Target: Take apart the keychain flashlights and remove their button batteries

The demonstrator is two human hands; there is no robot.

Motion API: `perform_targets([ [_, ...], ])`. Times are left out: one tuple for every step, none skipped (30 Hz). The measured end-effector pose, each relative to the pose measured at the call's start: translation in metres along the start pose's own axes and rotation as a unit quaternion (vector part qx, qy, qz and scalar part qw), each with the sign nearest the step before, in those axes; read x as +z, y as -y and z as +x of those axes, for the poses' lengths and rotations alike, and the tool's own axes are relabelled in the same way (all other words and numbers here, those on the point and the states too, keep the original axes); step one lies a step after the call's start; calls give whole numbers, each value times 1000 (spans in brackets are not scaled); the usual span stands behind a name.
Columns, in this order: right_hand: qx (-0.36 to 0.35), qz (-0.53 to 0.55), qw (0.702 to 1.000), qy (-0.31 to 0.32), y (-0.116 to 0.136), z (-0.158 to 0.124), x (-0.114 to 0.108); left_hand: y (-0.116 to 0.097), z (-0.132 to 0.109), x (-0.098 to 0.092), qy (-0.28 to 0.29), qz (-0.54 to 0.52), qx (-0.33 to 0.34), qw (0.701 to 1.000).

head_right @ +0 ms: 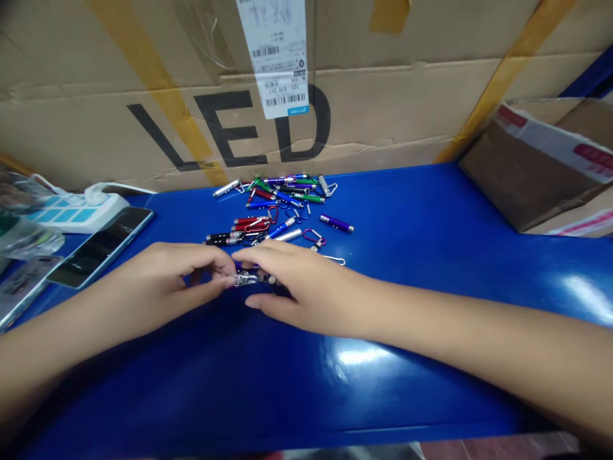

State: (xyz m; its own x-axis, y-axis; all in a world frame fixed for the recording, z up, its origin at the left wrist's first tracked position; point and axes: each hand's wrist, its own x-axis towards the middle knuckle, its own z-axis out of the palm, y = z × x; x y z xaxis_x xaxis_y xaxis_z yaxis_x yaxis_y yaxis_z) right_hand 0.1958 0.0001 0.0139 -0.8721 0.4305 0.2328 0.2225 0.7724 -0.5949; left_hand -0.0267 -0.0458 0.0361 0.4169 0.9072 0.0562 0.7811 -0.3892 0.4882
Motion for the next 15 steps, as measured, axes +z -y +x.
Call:
perform_targets([
  [14,57,998,-7,0,3,1,-3,2,-3,-10,-9,-5,1000],
  [38,111,993,-14,0,5,2,-7,4,-6,-18,-22,-15,999],
  [69,161,984,-17,0,6,3,-10,6,-7,-23,-38,-29,999],
  [100,205,973,-19,0,7,3,-13,8,-8,-23,-60,-48,997],
  [126,240,962,-22,-1,6,3,-16,10,-8,-22,-85,-68,994],
  [144,262,954,-25,-1,6,2,-18,12,-8,-17,-111,-88,990],
  [157,273,949,-30,-1,5,2,-20,13,-6,-10,-134,-105,985],
  [166,280,945,-34,-1,4,2,-21,15,-5,-3,-152,-120,981],
  [177,291,939,-39,-1,4,1,-20,15,-3,1,-170,-130,977],
  [189,311,931,-43,-2,4,1,-19,16,0,-1,-192,-134,972],
  [199,337,919,-47,-2,4,0,-17,16,2,-7,-220,-132,966],
  [208,367,905,-49,-2,4,0,-15,15,4,-9,-254,-122,959],
  [215,395,892,-52,-3,4,-1,-12,15,6,-4,-290,-103,951],
  [220,417,880,-55,-4,4,-1,-9,15,8,10,-326,-78,942],
  [223,432,872,-58,-5,3,-1,-7,14,9,29,-358,-55,932],
])
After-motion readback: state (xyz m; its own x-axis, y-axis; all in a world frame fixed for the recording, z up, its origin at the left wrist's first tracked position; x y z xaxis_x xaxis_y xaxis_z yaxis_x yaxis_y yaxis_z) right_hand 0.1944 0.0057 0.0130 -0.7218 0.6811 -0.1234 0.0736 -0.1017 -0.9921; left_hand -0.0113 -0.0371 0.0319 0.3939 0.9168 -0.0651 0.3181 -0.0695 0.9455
